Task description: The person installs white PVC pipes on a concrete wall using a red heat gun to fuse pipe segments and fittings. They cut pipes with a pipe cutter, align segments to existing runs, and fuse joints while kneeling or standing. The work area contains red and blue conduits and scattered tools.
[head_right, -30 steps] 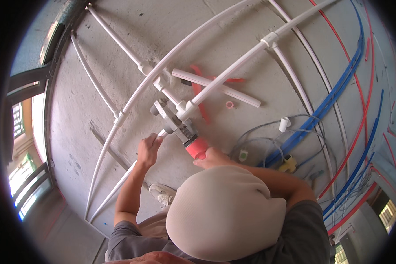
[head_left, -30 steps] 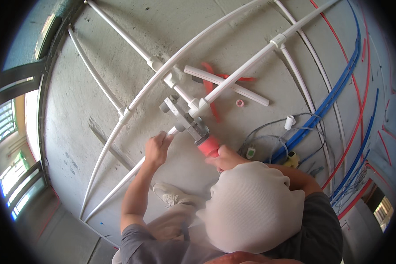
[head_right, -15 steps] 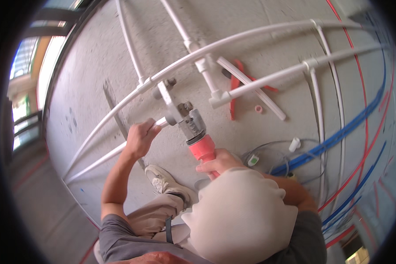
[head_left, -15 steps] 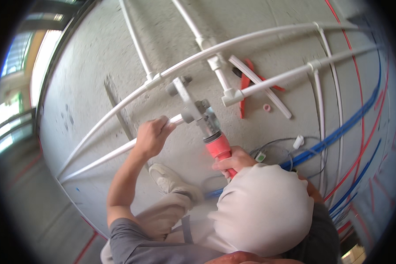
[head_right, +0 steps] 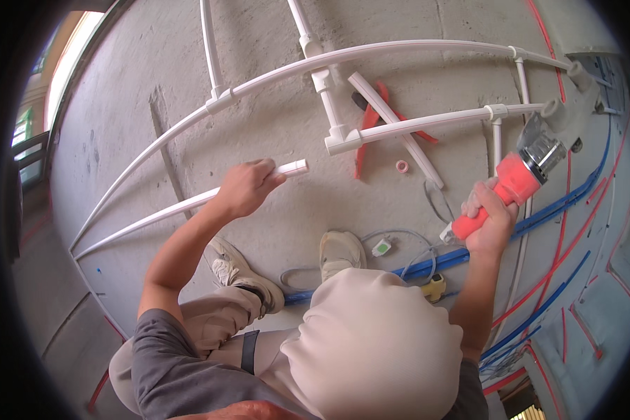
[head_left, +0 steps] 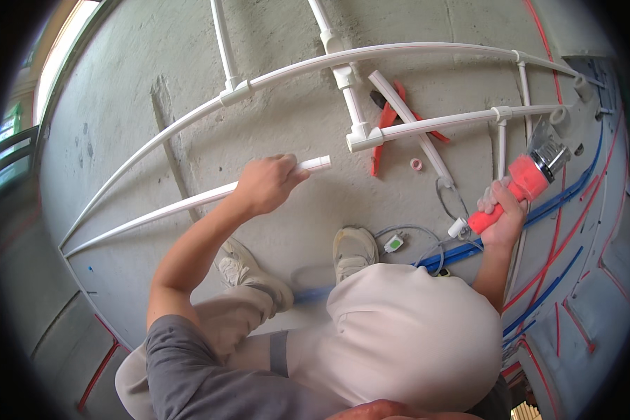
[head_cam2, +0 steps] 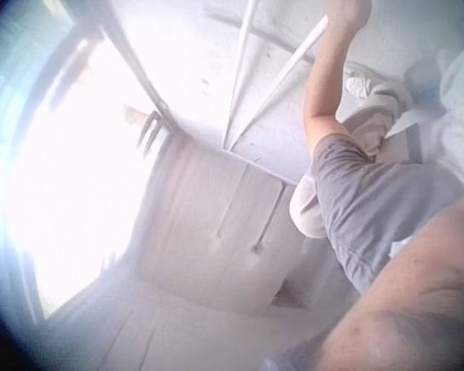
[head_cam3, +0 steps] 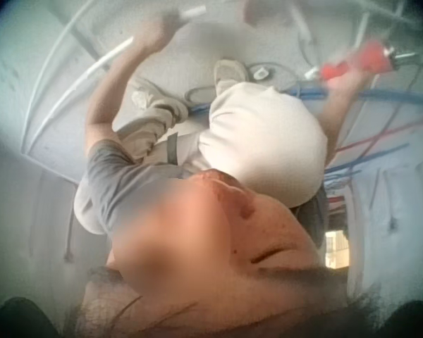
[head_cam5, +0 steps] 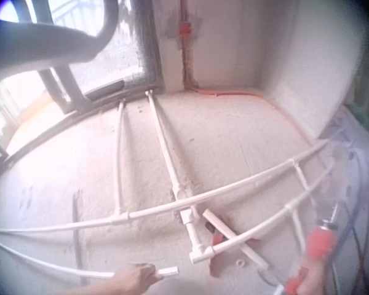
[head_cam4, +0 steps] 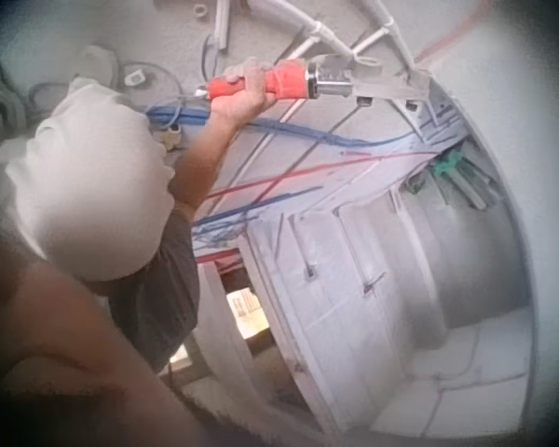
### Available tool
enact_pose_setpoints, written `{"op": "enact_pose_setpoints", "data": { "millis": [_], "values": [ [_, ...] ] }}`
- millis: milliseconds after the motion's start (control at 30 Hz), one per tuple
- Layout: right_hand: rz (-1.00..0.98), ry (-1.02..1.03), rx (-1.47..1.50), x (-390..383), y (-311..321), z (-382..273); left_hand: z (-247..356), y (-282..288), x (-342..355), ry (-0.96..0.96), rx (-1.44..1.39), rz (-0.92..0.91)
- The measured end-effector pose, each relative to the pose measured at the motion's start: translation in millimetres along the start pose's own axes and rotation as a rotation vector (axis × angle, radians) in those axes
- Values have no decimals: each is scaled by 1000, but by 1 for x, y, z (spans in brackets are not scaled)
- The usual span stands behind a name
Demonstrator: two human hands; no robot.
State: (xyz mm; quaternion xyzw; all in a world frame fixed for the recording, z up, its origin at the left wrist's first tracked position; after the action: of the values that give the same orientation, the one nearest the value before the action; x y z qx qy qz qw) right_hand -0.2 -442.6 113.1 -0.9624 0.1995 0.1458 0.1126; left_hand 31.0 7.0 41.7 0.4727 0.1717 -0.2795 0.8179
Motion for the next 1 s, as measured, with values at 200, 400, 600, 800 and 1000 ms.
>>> {"op": "enact_pose_setpoints", "data": {
  "millis": [200, 400, 600, 800, 1000],
  "values": [
    [-21, 217, -461, 65, -49, 11, 11, -4, 31, -25, -19, 70],
    [-145, 143, -709, 116, -74, 48, 15, -8, 38, -29, 17, 82],
    [-176, 100, -802, 132, -77, 73, 17, -13, 38, -73, 39, 139],
    [-197, 97, -789, 135, -78, 74, 20, -16, 41, -77, 50, 142],
    [-184, 87, -771, 135, -77, 74, 19, -15, 42, -54, 62, 133]
  ]
}}
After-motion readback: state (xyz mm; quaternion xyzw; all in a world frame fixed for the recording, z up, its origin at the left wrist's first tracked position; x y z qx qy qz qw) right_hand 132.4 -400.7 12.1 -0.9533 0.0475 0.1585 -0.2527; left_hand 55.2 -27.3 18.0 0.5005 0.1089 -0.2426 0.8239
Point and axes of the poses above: each hand's wrist, its own x-axis towards the middle knuckle, its own y-axis out of the back of the hand, z = x × y, the point moved 10 cm from there along x, towards the middle knuckle, and after that the axes turned 5 degrees about y, right-handed, at the moved point
